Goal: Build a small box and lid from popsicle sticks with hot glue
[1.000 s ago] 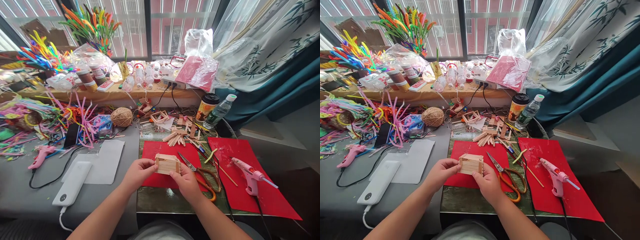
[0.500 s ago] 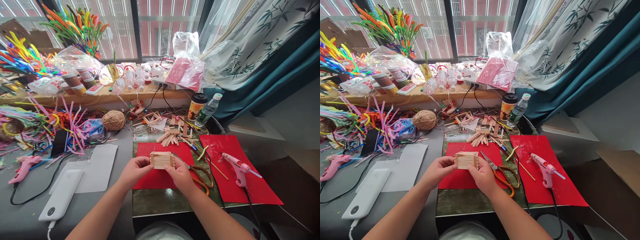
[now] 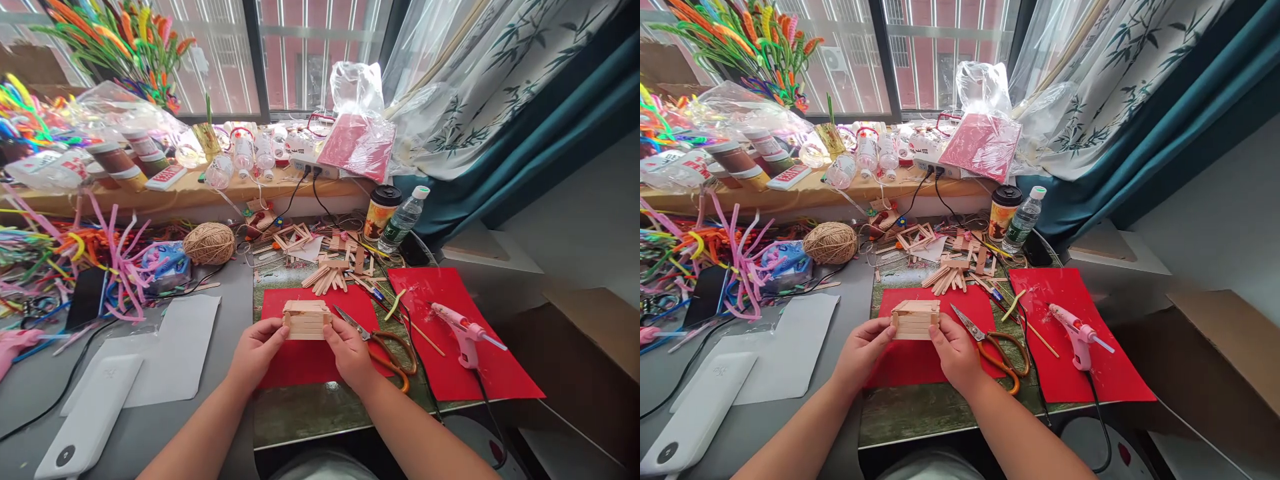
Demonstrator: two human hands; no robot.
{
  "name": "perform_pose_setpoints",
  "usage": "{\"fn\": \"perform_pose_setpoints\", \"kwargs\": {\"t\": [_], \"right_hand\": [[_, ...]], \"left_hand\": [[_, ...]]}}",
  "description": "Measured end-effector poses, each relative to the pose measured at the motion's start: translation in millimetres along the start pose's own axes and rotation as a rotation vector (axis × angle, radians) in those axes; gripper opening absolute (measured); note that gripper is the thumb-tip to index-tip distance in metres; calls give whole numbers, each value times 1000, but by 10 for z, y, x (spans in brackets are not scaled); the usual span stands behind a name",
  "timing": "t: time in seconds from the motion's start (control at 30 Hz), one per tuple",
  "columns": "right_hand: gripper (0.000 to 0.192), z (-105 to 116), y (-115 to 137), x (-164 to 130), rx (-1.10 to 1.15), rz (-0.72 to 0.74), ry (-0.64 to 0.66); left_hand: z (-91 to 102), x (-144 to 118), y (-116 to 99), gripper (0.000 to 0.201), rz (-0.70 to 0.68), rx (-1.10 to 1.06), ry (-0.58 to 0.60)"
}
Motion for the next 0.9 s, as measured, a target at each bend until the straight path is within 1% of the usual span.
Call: {"fn": "perform_pose_setpoints", "kwargs": {"t": [0.1,0.17,0.27,0.37,0.43,0.5,0.6,0.67,0.73,0.8,0.9], "right_hand": [[36,15,27,11,-201,81,-36],[35,20,54,15,-303,131,-46],[36,19,91,2,-381,181,-26],[37,9,123,-20,-422,215,39],[37,-4,138,-30,-431,225,80],[36,-14,142,-33,-422,222,76],[33,-16,129,-35,-370,200,-13],[32,-9,116,-35,-321,186,-69],[31,-2,110,-33,-267,161,-96],[31,2,120,-27,-228,138,-94],[31,0,145,-18,-208,130,-60]], "left_hand": [[-10,-7,7,26,-47,31,-51],[-21,-15,-6,23,-86,61,-51],[-22,-26,-31,22,-153,113,-37],[-7,-27,-40,25,-196,127,-69],[-2,-24,-37,27,-187,102,-97],[-10,-22,-40,28,-169,81,-105],[-39,-32,-70,28,-184,121,-75],[-62,-44,-95,27,-224,179,-46],[-79,-55,-113,26,-264,220,-24],[-89,-60,-125,24,-290,228,-16],[-97,-58,-143,22,-286,233,-11]]}}
Point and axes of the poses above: each hand's wrist, its own x-axis towards the middle knuckle, its own z-axis out of the back of the hand, y = z × x, the point moved 1 cm from there along x, towards the middle knuckle, and after that the axes turned 6 degrees about y, right-handed, at the moved point
